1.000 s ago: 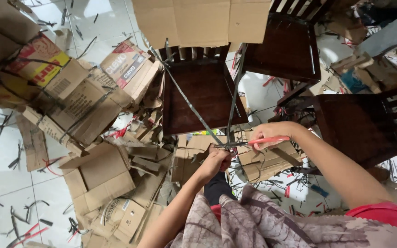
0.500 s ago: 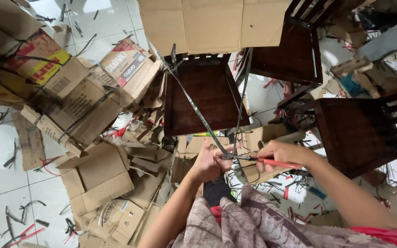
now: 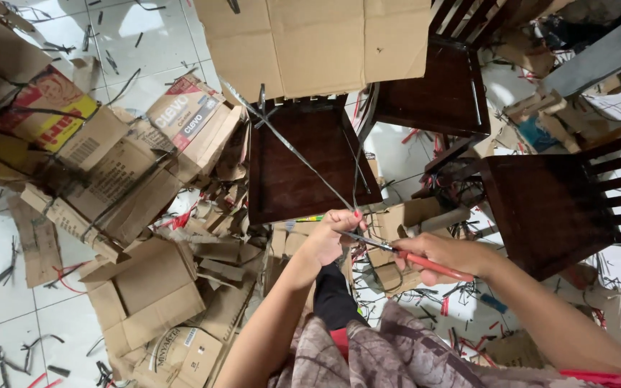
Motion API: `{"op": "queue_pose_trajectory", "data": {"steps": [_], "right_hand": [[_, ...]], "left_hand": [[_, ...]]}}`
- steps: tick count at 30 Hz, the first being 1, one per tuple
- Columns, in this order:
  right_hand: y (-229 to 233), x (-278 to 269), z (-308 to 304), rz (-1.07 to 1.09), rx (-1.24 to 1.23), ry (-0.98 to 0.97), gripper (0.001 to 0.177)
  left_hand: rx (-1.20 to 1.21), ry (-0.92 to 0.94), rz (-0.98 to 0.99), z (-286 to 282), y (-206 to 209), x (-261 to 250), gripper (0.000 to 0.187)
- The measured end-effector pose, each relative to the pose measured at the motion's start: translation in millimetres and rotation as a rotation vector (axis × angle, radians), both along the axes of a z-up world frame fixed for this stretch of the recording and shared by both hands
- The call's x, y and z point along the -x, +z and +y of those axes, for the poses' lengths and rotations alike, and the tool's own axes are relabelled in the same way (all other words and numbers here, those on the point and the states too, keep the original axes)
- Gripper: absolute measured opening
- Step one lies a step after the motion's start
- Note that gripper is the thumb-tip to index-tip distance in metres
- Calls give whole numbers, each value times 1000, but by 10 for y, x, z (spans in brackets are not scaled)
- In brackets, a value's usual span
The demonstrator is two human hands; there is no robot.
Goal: Wrapping the backrest of a wooden chair with protective cardboard and securing it with plastic strapping.
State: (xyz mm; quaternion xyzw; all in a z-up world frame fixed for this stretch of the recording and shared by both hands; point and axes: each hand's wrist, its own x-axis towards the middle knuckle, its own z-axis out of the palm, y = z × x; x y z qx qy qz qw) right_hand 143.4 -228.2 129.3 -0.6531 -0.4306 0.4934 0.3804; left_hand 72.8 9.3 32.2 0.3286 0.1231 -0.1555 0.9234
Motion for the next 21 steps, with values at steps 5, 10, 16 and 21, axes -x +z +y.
{"op": "queue_pose_trajectory", "data": {"steps": [5,10,16,21], "right_hand": [[-273,28,-127,69,-55,74,109],[-344,31,-201,247,-158,104,85],[-494,139,-248,1017,153,-269,43],[-880,284,-381,863,121,-315,59]], "left_hand": [[-141,17,10,-16,54,-65,31],[-255,40,60,3,211,-95,27],[-381,64,78,-7,368,-199,23],[-474,86,39,-35,343,-253,29]]}}
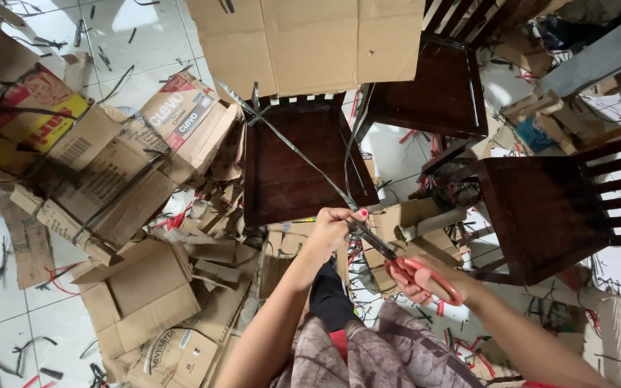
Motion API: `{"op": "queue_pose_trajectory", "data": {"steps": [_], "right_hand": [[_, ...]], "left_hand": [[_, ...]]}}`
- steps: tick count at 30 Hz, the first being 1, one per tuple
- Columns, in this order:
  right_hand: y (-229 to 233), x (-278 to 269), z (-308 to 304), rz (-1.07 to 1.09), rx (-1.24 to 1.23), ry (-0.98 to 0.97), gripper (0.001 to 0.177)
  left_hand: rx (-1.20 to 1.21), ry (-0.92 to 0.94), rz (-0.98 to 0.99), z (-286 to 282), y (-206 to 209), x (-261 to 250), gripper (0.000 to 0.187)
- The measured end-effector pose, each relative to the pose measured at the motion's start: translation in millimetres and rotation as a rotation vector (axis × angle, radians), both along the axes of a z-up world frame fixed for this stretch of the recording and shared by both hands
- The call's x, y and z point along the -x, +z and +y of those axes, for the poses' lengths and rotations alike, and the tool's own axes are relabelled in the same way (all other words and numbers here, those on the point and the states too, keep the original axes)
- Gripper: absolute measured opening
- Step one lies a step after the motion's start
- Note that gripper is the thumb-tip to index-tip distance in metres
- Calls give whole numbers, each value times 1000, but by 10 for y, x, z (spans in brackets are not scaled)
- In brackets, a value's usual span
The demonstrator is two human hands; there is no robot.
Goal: Wrapping the backrest of a wooden chair with protective cardboard and securing it with plastic strapping.
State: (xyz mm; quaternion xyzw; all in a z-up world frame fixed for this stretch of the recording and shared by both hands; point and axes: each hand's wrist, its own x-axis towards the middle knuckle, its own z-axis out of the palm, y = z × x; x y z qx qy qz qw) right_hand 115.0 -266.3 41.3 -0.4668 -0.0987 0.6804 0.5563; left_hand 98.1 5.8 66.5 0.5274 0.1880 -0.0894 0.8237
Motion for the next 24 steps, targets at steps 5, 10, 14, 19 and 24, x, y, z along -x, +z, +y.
{"op": "queue_pose_trajectory", "data": {"steps": [5,10,14,19,24], "right_hand": [[-211,148,17,-275,-8,-126,82],[-342,447,42,486,-66,-389,35],[-558,623,-9,687,-175,-427,24],[106,547,148,560,-98,-444,31],[318,407,231,187,1,-262,40]], "left_hand": [[-34,-16,14,-21,65,-9,34],[-79,-122,-59,38,-363,17,15],[-9,-54,-63,29,-620,-49,18],[-151,-195,65,47,-322,-1,25],[-118,-159,4,-71,-582,10,42]]}}
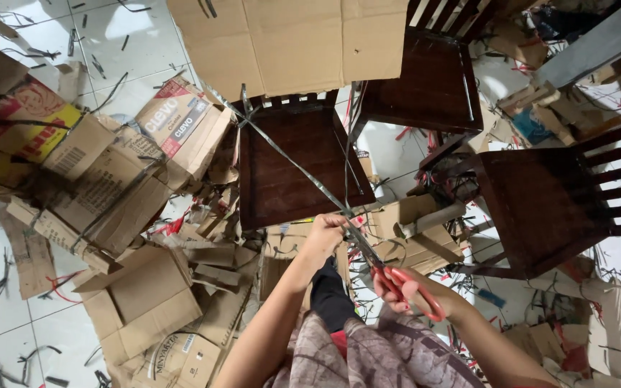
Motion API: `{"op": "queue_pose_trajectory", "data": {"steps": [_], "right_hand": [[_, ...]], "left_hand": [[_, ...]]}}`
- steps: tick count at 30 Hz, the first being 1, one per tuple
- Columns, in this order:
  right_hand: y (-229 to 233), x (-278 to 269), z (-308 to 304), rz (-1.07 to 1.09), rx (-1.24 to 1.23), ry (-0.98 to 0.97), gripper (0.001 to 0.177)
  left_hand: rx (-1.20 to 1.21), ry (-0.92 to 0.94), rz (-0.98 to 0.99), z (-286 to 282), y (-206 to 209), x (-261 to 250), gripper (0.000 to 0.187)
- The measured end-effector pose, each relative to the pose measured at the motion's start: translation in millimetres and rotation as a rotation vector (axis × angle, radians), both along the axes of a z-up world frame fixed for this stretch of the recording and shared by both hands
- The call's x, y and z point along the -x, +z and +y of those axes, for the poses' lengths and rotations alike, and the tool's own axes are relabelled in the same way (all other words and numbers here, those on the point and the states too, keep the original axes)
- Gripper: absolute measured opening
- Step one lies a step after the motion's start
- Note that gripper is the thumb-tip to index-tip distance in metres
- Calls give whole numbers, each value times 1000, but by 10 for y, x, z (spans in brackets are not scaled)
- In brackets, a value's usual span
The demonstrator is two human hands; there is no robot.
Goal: Wrapping the backrest of a wooden chair with protective cardboard and securing it with plastic strapping.
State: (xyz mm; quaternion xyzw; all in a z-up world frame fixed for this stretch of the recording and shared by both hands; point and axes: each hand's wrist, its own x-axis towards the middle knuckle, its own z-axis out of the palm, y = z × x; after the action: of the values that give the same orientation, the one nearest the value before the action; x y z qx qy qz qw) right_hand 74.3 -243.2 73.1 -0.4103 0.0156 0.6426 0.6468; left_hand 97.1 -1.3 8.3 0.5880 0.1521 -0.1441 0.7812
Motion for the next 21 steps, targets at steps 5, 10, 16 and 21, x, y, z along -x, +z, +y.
{"op": "queue_pose_trajectory", "data": {"steps": [5,10,16,21], "right_hand": [[-503,110,-193,27,125,-160,40],[-521,117,-73,-234,145,-106,49],[-195,69,265,-215,93,-81,51],[-121,49,468,-175,81,-76,48]], "left_hand": [[162,109,-50,12,57,48,25],[83,50,-137,77,108,121,23],[144,78,-43,107,268,155,18],[181,68,-4,149,576,305,16]]}}
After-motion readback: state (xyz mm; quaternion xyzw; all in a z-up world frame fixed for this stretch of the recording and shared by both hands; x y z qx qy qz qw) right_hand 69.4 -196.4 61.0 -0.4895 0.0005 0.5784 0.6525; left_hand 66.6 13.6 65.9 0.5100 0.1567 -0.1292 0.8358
